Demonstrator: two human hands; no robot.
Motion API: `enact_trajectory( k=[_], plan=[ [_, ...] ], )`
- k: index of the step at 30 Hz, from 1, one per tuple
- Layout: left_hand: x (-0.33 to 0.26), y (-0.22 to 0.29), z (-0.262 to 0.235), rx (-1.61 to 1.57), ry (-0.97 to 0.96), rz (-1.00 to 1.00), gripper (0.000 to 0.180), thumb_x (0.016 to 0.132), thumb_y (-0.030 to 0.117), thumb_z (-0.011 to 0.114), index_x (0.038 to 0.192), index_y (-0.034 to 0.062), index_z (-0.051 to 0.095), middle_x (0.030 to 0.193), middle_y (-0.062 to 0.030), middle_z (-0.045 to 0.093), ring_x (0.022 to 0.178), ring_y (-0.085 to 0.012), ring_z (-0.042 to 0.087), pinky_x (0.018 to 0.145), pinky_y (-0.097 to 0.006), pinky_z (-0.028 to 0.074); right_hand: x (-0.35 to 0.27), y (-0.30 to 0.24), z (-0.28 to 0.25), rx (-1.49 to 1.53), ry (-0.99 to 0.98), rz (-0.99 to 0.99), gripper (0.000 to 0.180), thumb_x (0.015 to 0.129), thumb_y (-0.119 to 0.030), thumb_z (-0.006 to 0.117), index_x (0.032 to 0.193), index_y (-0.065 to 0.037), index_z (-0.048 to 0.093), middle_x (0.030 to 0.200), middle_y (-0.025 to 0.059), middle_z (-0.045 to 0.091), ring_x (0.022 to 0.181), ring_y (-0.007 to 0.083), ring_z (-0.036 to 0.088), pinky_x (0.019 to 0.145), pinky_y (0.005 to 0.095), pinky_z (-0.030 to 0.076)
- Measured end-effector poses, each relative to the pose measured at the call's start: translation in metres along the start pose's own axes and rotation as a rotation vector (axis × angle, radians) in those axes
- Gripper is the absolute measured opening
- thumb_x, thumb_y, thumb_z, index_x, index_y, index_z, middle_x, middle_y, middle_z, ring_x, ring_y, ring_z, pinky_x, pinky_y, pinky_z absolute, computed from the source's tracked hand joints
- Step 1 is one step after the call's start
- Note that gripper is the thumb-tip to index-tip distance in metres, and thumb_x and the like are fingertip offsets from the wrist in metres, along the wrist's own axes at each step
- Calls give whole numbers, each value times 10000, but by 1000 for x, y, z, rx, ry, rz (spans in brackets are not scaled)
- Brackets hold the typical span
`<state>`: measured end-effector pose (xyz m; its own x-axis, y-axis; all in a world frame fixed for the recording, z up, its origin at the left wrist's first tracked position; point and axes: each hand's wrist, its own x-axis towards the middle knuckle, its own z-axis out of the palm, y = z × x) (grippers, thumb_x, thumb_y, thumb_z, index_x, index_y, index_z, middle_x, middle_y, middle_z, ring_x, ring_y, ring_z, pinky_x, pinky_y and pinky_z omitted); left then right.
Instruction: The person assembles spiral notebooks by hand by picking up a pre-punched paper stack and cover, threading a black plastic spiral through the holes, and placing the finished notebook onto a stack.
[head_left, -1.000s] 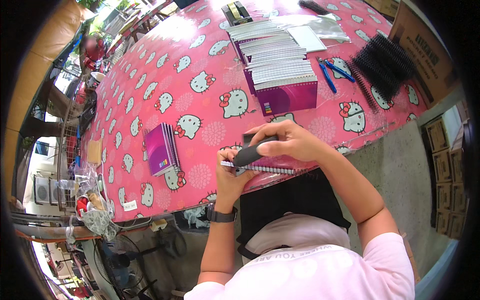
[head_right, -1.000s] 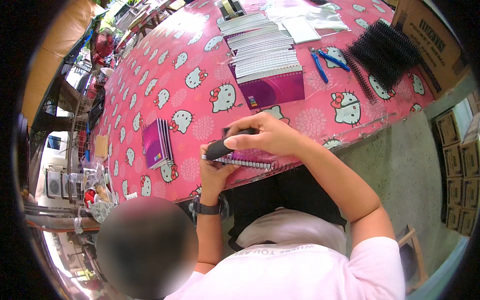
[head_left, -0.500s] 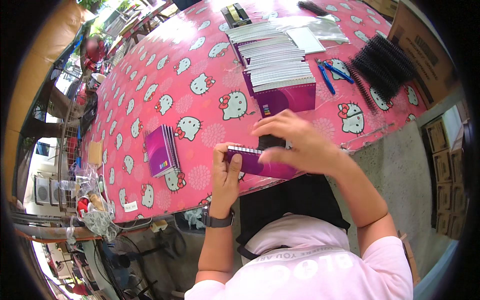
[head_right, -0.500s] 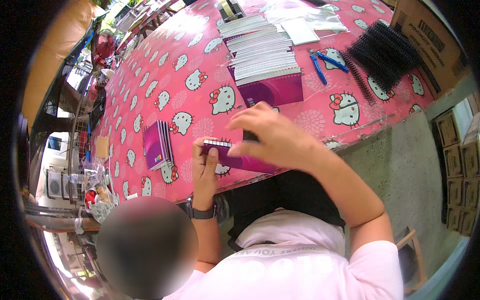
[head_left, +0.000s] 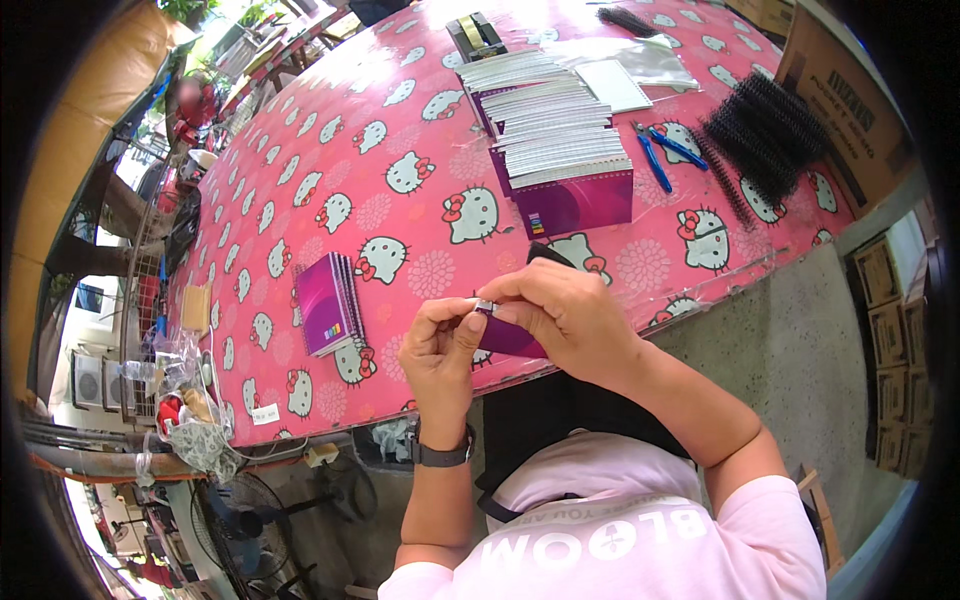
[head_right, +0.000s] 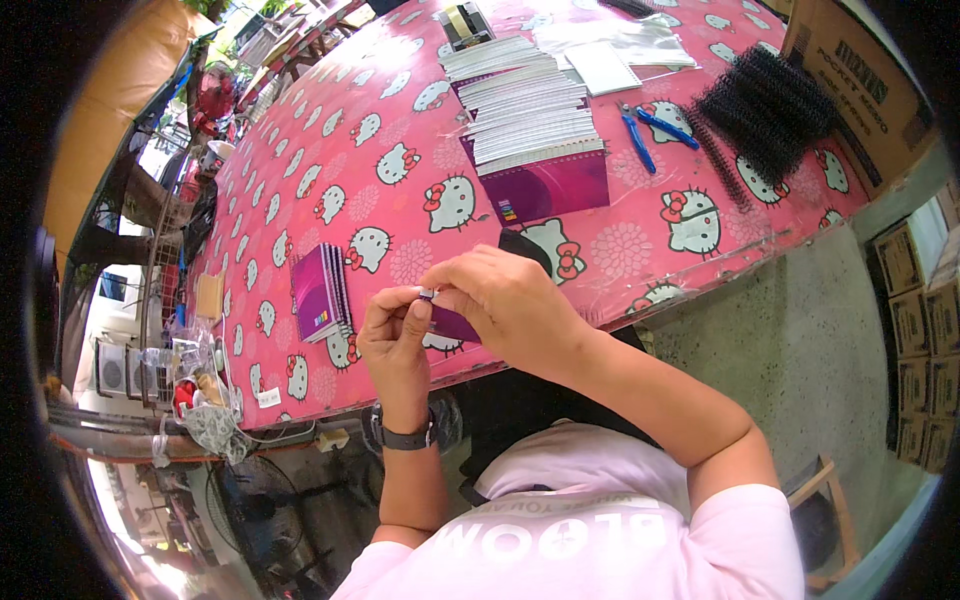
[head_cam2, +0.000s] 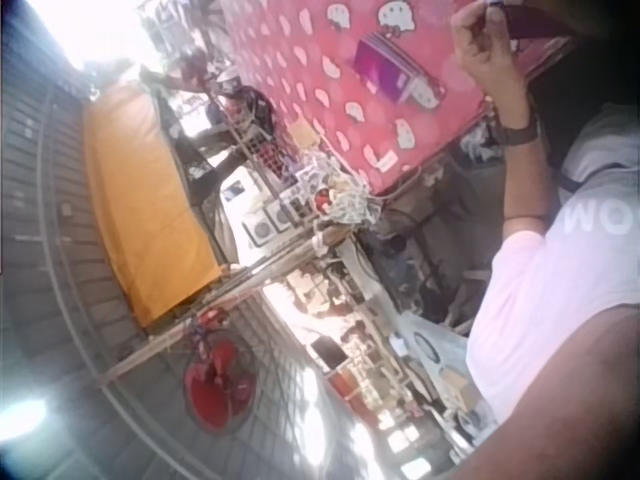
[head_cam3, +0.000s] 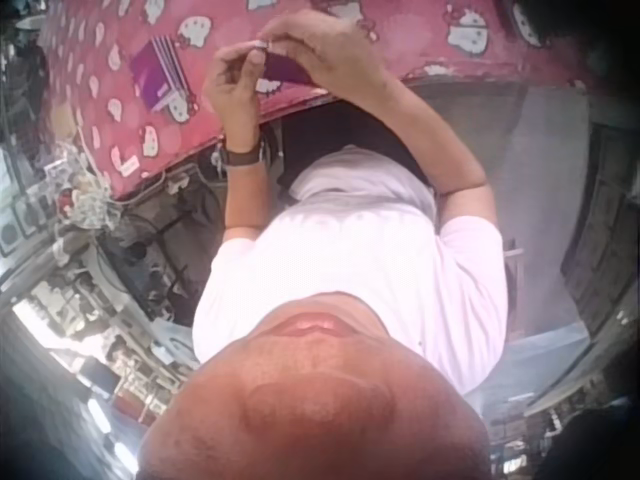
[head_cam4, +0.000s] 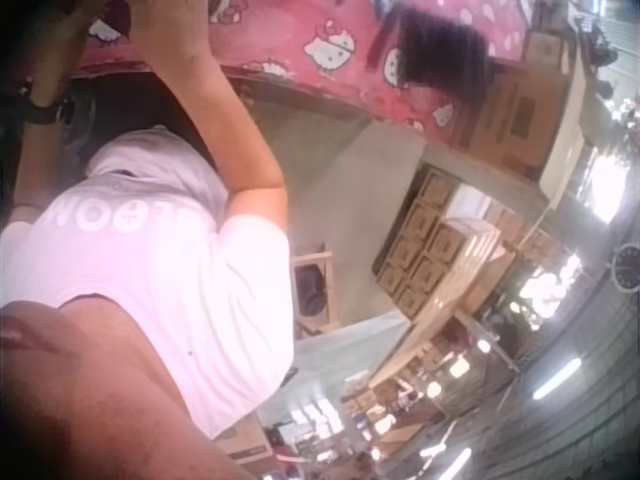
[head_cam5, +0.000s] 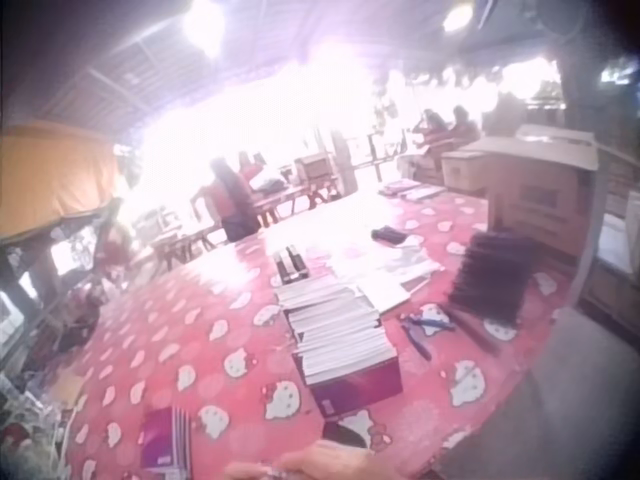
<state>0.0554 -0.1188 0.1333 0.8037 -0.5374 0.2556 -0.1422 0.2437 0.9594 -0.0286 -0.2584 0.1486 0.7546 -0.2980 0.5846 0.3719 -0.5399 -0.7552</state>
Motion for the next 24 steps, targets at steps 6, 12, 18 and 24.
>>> enact_trajectory(
  k=[6, 12, 18, 24],
  plan=[
    [-1, -3, -3, 32, -13, 10, 128, 842, 32, 671, 958, 11, 623, 870, -18, 617, 779, -67, 558, 696, -199, 454, -1, -5, 3, 41, 34, 87, 146, 830, -77, 613, 954, -1, 595, 821, 133, 603, 760, 288, 608, 665, 370, 487],
    [-3, 2, -2, -9, 7, -43, 125, 832, 36, 682, 941, 7, 627, 878, -21, 610, 777, -73, 548, 678, -202, 444, -4, -1, 12, 49, 70, 33, 169, 818, -138, 660, 899, -7, 592, 771, 110, 570, 742, 280, 565, 645, 359, 471],
    [-8, -1, -3, 142, 5, 139, 129, 814, 44, 701, 916, 16, 627, 862, -15, 594, 751, -76, 536, 657, -210, 437, 1, -9, 9, -14, 15, 35, 239, 799, -214, 698, 844, -8, 585, 757, 110, 557, 719, 277, 544, 625, 364, 448],
    [-9, 3, -2, 10, 77, 25, 107, 852, 67, 667, 938, 31, 614, 864, -16, 586, 752, -88, 535, 678, -228, 443, 0, -7, 17, -53, -95, -35, 184, 848, -128, 629, 943, 15, 566, 815, 132, 568, 775, 295, 546, 694, 384, 448]
  ],
)
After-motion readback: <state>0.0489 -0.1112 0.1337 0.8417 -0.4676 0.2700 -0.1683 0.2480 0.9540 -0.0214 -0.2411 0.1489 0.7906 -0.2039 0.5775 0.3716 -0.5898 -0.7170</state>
